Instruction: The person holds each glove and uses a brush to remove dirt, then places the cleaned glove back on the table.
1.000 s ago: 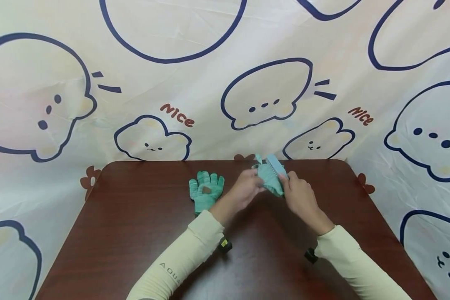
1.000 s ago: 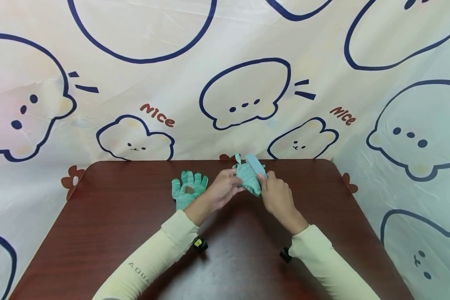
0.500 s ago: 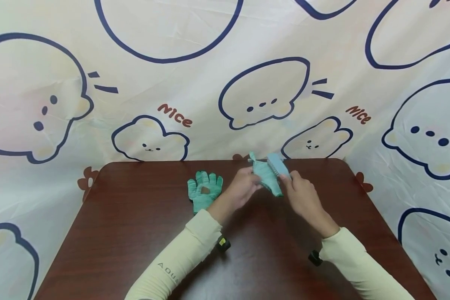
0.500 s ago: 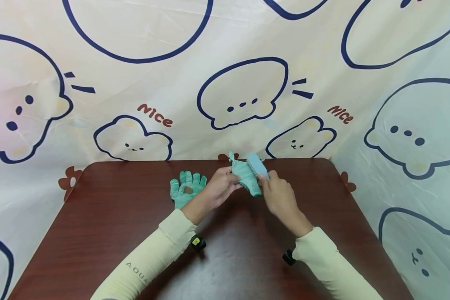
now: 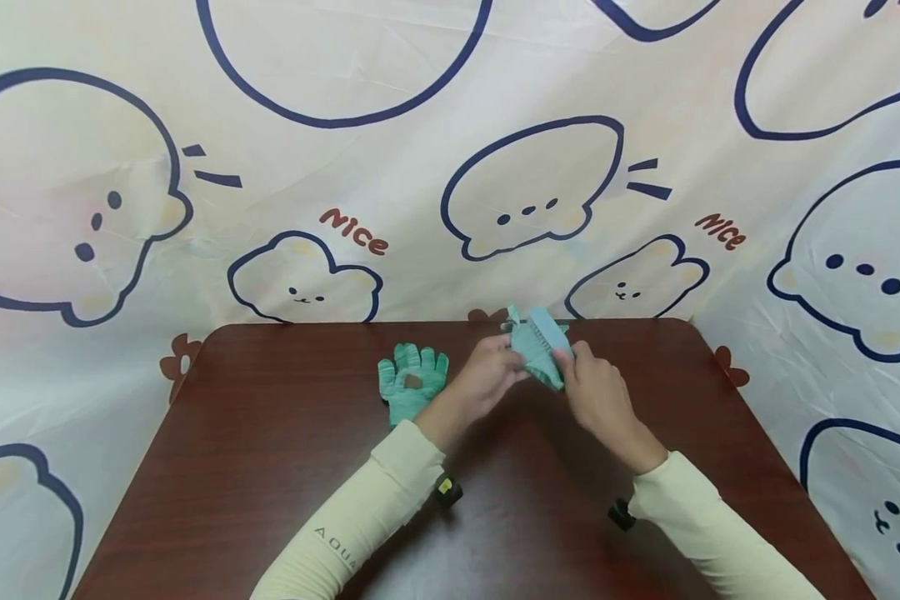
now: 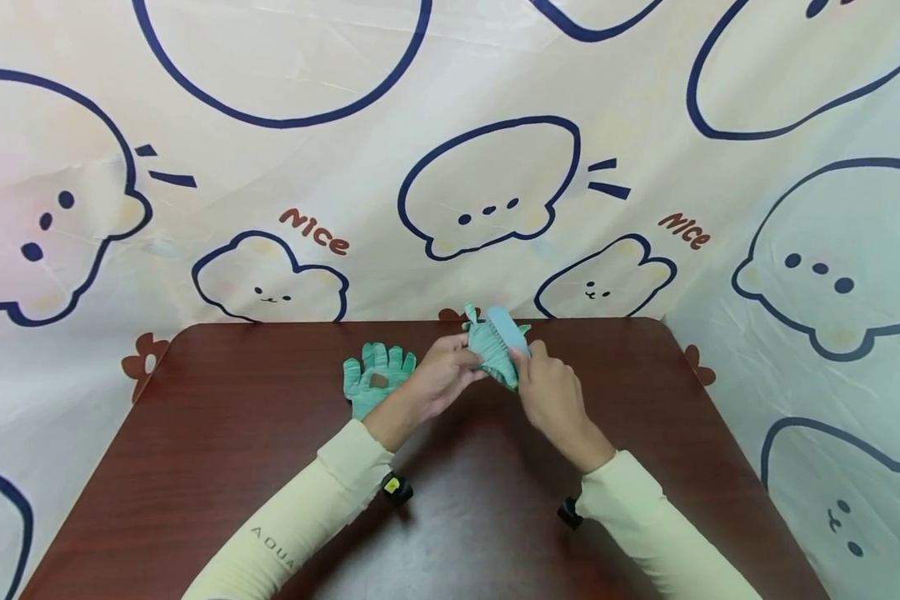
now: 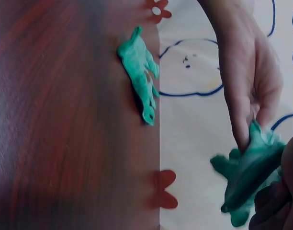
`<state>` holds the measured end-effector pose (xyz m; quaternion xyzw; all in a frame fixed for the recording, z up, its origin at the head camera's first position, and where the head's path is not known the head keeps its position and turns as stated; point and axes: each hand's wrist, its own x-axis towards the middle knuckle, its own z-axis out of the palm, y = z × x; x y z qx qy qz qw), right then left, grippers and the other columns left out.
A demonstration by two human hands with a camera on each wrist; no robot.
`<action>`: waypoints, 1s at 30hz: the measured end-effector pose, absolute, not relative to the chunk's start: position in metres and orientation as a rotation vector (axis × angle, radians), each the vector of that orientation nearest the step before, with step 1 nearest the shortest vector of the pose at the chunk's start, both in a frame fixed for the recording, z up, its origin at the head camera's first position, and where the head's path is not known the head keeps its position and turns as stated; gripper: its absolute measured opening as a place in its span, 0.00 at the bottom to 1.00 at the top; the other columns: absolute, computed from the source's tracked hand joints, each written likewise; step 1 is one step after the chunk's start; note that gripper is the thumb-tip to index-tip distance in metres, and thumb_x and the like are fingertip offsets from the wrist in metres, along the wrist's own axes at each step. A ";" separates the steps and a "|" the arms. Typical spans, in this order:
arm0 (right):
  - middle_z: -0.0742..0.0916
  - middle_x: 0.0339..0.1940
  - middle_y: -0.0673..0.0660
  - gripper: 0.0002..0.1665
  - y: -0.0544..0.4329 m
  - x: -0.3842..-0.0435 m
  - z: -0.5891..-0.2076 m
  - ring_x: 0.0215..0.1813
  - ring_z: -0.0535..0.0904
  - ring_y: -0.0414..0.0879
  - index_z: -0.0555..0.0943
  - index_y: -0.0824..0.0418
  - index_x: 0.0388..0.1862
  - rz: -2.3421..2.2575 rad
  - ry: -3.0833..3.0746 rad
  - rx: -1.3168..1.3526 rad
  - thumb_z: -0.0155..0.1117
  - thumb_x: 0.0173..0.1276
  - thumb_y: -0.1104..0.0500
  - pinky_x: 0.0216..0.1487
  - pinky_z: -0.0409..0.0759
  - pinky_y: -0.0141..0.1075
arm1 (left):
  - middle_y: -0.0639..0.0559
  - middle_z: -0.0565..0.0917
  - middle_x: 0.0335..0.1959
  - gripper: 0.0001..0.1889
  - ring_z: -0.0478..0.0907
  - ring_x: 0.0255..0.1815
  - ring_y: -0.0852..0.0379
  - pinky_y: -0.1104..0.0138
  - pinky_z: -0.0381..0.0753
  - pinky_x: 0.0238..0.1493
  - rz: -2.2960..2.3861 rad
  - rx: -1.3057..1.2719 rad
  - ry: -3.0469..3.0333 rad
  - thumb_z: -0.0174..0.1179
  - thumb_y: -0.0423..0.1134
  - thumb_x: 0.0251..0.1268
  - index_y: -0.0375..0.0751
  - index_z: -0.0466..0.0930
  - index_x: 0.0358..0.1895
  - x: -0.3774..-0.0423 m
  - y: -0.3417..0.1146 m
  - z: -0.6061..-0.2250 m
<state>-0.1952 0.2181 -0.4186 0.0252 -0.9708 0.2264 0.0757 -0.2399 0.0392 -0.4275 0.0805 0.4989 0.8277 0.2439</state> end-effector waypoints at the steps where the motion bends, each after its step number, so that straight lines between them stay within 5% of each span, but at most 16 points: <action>1: 0.75 0.20 0.57 0.28 0.221 -0.197 -0.419 0.19 0.71 0.47 0.71 0.68 0.47 0.687 -2.912 0.058 0.41 0.85 0.43 0.18 0.68 0.36 | 0.35 0.67 0.77 0.29 0.66 0.77 0.42 0.50 0.68 0.76 2.260 0.226 1.355 0.41 0.19 0.72 0.24 0.58 0.76 -0.240 0.039 -0.427; 13: 0.77 0.25 0.60 0.37 0.233 -0.195 -0.411 0.20 0.70 0.48 0.71 0.71 0.53 0.848 -2.892 0.004 0.36 0.84 0.37 0.19 0.69 0.37 | 0.36 0.66 0.75 0.30 0.66 0.72 0.47 0.48 0.63 0.79 2.300 0.207 1.350 0.43 0.20 0.71 0.24 0.57 0.76 -0.241 0.031 -0.426; 20: 0.75 0.20 0.55 0.33 0.207 -0.184 -0.414 0.18 0.69 0.44 0.71 0.67 0.49 0.771 -2.921 0.210 0.37 0.84 0.37 0.18 0.68 0.36 | 0.37 0.68 0.77 0.28 0.65 0.77 0.45 0.50 0.65 0.78 2.295 0.242 1.359 0.42 0.20 0.72 0.24 0.61 0.75 -0.241 0.034 -0.425; 30: 0.75 0.21 0.57 0.30 0.212 -0.192 -0.420 0.19 0.70 0.46 0.70 0.67 0.46 0.701 -2.949 0.084 0.38 0.85 0.40 0.18 0.67 0.36 | 0.37 0.67 0.77 0.29 0.66 0.77 0.44 0.50 0.68 0.76 2.254 0.195 1.389 0.42 0.20 0.71 0.26 0.60 0.76 -0.238 0.034 -0.428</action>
